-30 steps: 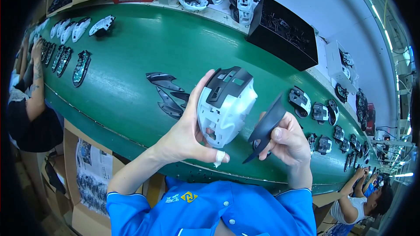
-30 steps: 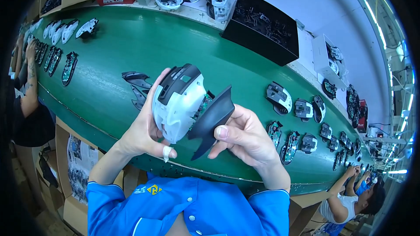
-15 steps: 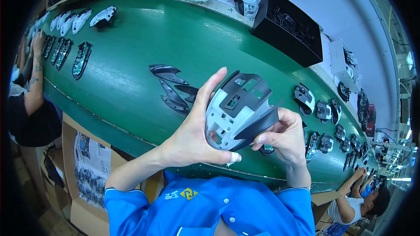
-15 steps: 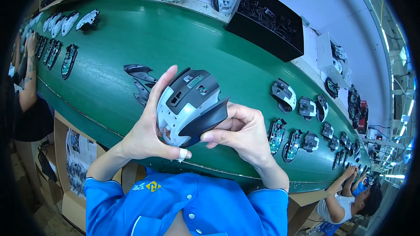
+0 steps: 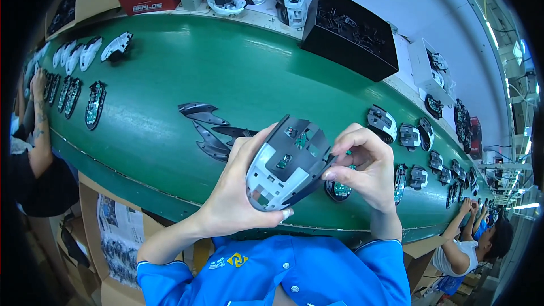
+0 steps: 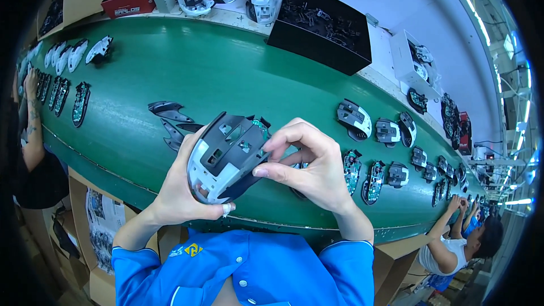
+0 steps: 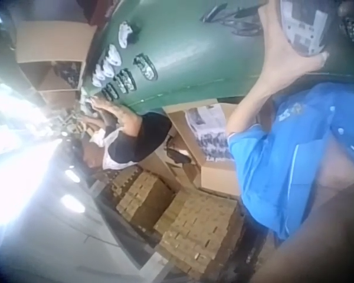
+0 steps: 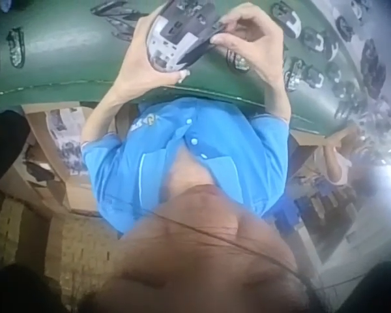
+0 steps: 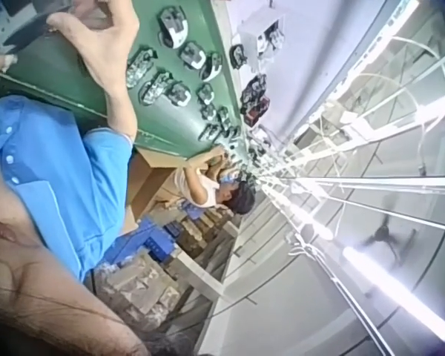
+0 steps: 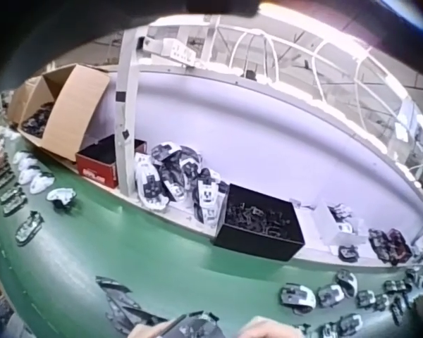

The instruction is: The person assembles computer mouse shells by picking up mouse covers and internal pieces from a shelf and a box, fitting the components together by hand, and placing the assembled mouse tops onto the conveyor belt.

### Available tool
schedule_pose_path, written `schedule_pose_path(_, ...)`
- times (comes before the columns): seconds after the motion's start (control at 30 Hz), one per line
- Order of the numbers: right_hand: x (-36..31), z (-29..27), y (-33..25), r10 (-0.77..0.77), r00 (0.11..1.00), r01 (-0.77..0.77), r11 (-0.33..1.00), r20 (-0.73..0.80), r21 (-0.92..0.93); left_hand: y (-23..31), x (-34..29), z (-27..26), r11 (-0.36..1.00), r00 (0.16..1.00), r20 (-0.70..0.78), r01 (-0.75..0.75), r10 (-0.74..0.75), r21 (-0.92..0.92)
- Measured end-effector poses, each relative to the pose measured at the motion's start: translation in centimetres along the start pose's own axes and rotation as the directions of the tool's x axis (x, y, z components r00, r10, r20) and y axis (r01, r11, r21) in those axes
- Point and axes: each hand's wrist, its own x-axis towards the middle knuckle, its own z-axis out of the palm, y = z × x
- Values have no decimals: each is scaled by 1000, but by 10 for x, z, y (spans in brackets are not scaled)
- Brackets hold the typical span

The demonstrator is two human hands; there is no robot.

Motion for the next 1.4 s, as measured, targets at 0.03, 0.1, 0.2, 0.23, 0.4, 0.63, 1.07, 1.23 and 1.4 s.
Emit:
schedule_pose_path(0.03, -1, -2, 2, 7, 1000, -7, 998, 15, 67, 1, 0, 0, 999, 999, 1, -33, 33, 27)
schedule_pose_path(0.1, -1, -5, 4, 42, 998, -49, 979, 38, 197, 5, 2, 0, 995, 998, 21, -60, 58, 76)
schedule_pose_path(0.2, -3, -10, 4, 62, 994, -87, 945, 90, 315, 11, 2, -1, 988, 996, 61, -70, 62, 136)
schedule_pose_path(0.23, -4, -11, 4, 50, 992, -83, 947, 115, 309, 10, 2, 0, 993, 997, 54, -62, 57, 100)
schedule_pose_path(0.4, -2, -13, 12, 148, 978, -194, 904, 147, 382, 8, 2, 2, 998, 998, 48, -42, 40, 41)
schedule_pose_path(0.63, 3, -10, -2, -93, 989, 94, 995, 115, -10, 1, 1, 2, 997, 998, 48, 46, -43, -56)
schedule_pose_path(1.07, 9, -21, -2, -116, 981, 140, 978, 154, -154, 3, 6, -2, 997, 993, 104, 56, -49, -61)
schedule_pose_path(1.23, 7, -16, -2, -97, 992, 105, 989, 81, -102, 7, 3, -2, 999, 998, 59, -4, 1, 53)
schedule_pose_path(1.4, 5, -22, 2, -53, 987, 66, 994, 150, -85, 14, 4, 0, 978, 994, 59, -97, 88, 183)
